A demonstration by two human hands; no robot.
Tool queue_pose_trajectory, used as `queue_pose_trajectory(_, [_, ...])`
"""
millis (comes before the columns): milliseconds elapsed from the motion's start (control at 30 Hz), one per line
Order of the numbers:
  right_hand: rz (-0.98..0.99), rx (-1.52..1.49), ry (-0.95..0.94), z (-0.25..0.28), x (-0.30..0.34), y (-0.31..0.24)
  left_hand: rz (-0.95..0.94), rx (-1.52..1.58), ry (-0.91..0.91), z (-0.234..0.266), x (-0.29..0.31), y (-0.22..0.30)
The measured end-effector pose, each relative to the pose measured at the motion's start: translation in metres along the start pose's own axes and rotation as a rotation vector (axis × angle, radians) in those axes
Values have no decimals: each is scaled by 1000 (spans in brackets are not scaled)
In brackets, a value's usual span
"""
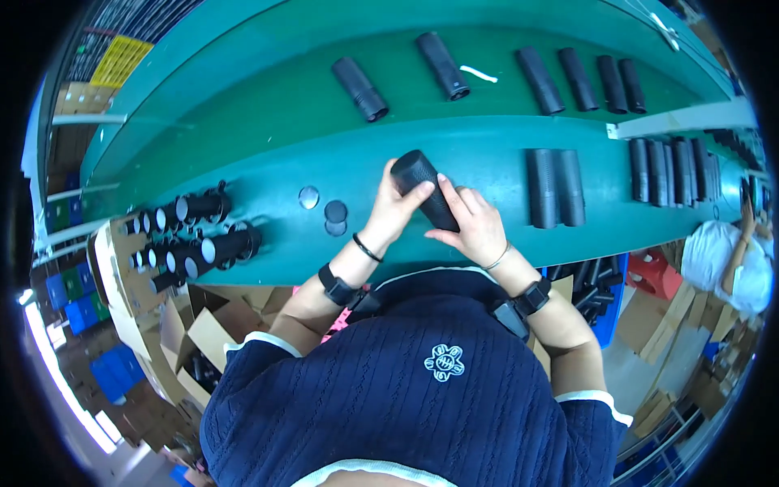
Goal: The person removes newspaper from a box, takes out black cylinders, and places them on a conveyor belt. They then pick up the cylinders and small black caps, fit a cap onto the end of each, and set the capped cylinders back onto the belt.
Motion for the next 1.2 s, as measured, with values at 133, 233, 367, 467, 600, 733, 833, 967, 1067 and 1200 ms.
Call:
queue_pose_trajectory(133, [-178, -647, -17, -17, -3, 16, 90, 408, -128, 27, 27, 11])
queue_pose_trajectory(233, [-407, -1358, -324, -13, -26, -1, 109, 474, -284, 48, 53, -15])
queue_pose_trajectory(367, [-353, -1456, -579, -55, -22, 15, 173, 383, -322, 54, 71, -27])
queue_pose_trajectory(467, [-435, -1459, -557, -74, -15, 18, 182, 311, -249, 55, 81, -34])
queue_pose_trajectory(600, [-507, -1597, -542, -79, -15, 14, 207, 314, -175, 40, 86, -16])
queue_pose_trajectory(733, [-556, -1652, -594, -72, -21, -5, 210, 285, -15, 30, 92, -12])
queue_pose_trajectory(833, [-491, -1567, -651, -75, -21, -1, 178, 246, 94, 25, 95, -18])
queue_pose_trajectory(967, [-441, -1561, -745, -64, -8, 3, 276, 115, 34, 15, 109, -12])
queue_pose_trajectory(1067, [-327, -1518, -826, -55, 7, 2, -98, -646, -202, 15, 114, 10])
queue_pose_trajectory(1200, [-198, -1490, -780, -50, 6, 2, -330, -908, -307, 13, 103, 34])
Point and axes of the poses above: each hand's wrist, its own x-axis away from the middle knuckle, its own z-axis out of the back of the hand, y = z × x, the point moved 2 cm from there along -x, towards the middle knuckle, and after that the axes turned 10 degrees about -y, right-handed, at the moved point
